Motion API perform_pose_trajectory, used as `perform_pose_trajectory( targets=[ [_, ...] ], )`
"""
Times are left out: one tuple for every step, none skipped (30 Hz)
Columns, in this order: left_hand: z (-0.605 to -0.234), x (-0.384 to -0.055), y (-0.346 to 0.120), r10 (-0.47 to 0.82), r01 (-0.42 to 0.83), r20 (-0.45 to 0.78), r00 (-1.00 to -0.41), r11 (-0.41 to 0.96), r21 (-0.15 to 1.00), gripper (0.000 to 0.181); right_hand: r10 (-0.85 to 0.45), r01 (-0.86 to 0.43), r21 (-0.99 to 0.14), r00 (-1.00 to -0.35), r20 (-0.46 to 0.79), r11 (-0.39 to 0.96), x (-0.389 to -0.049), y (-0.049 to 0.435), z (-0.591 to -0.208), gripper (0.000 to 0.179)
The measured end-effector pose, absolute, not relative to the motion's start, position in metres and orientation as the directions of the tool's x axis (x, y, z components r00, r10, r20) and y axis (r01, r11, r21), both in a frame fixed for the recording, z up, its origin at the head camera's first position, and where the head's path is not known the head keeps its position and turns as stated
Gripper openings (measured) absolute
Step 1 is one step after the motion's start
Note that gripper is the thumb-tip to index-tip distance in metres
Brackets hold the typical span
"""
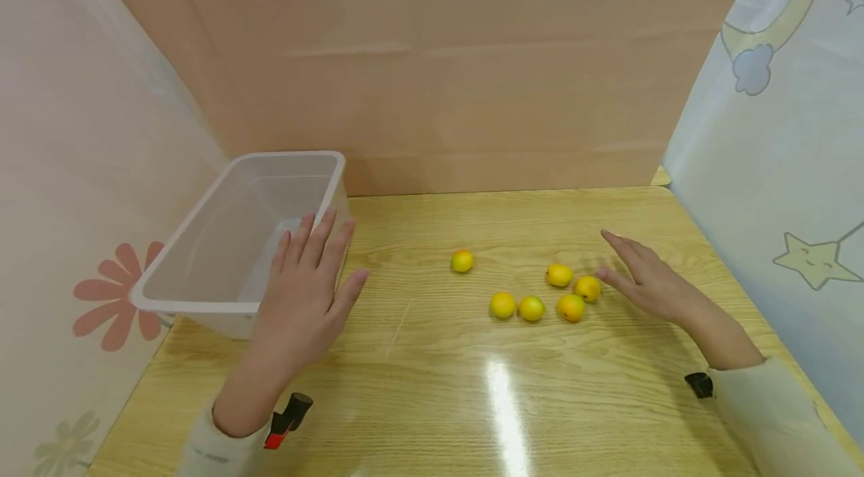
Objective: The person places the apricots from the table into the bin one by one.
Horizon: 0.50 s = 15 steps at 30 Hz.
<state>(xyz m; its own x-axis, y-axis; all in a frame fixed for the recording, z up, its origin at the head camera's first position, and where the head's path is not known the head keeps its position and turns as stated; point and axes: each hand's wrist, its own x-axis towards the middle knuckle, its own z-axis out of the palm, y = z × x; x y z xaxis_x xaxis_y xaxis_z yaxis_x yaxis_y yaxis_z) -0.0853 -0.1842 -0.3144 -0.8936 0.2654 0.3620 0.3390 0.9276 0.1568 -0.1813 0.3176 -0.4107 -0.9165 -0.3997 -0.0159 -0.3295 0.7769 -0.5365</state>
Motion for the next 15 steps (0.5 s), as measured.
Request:
perform_pose_trajectory(
  targets=[
    [-0.314,-0.084,-0.187,0.261,0.337,0.368,-0.893,0.928,0.160,0.065,-0.401,-0.329,-0.541,-0.916,-0.018,0.774,-0.181,0.318,-0.411,0.079],
    [-0.314,-0.083,-0.190,0.258,0.336,0.376,-0.890,0.928,0.160,0.065,-0.404,-0.327,-0.548,-0.915,-0.022,0.770,-0.181,0.318,-0.412,0.079],
    [-0.314,-0.082,-0.193,0.255,0.336,0.382,-0.888,0.928,0.161,0.064,-0.405,-0.325,-0.551,-0.914,-0.025,0.768,-0.181,0.318,-0.413,0.080],
    [-0.314,-0.081,-0.197,0.253,0.337,0.390,-0.885,0.927,0.164,0.063,-0.407,-0.327,-0.553,-0.913,-0.024,0.766,-0.181,0.318,-0.414,0.080],
    [-0.314,-0.080,-0.200,0.252,0.339,0.397,-0.882,0.927,0.164,0.063,-0.411,-0.332,-0.553,-0.911,-0.022,0.765,-0.181,0.318,-0.415,0.080],
    [-0.314,-0.079,-0.203,0.251,0.340,0.404,-0.880,0.926,0.164,0.063,-0.415,-0.336,-0.552,-0.910,-0.020,0.764,-0.181,0.318,-0.415,0.080],
    [-0.313,-0.079,-0.206,0.250,0.341,0.412,-0.877,0.926,0.165,0.063,-0.418,-0.339,-0.552,-0.908,-0.019,0.762,-0.182,0.318,-0.416,0.080],
    [-0.314,-0.078,-0.208,0.248,0.342,0.420,-0.873,0.925,0.165,0.062,-0.421,-0.341,-0.551,-0.907,-0.021,0.762,-0.182,0.318,-0.416,0.080],
    [-0.313,-0.077,-0.211,0.245,0.342,0.426,-0.871,0.925,0.166,0.062,-0.424,-0.344,-0.547,-0.906,-0.021,0.763,-0.182,0.318,-0.417,0.080],
    [-0.313,-0.076,-0.214,0.244,0.343,0.433,-0.868,0.925,0.166,0.061,-0.426,-0.346,-0.545,-0.904,-0.022,0.764,-0.182,0.318,-0.417,0.079],
    [-0.313,-0.076,-0.216,0.240,0.341,0.438,-0.866,0.925,0.167,0.061,-0.428,-0.348,-0.543,-0.903,-0.024,0.764,-0.182,0.318,-0.417,0.079],
    [-0.313,-0.075,-0.219,0.237,0.340,0.444,-0.864,0.925,0.169,0.061,-0.430,-0.350,-0.540,-0.902,-0.024,0.765,-0.182,0.317,-0.417,0.079],
    [-0.313,-0.074,-0.222,0.233,0.339,0.450,-0.862,0.925,0.171,0.060,-0.432,-0.352,-0.538,-0.901,-0.025,0.766,-0.182,0.317,-0.417,0.079],
    [-0.314,-0.073,-0.225,0.227,0.336,0.455,-0.861,0.926,0.174,0.060,-0.436,-0.357,-0.537,-0.900,-0.023,0.765,-0.182,0.317,-0.417,0.078],
    [-0.313,-0.072,-0.227,0.220,0.332,0.459,-0.861,0.926,0.178,0.059,-0.440,-0.363,-0.534,-0.898,-0.019,0.764,-0.182,0.316,-0.417,0.077]
  ],
)
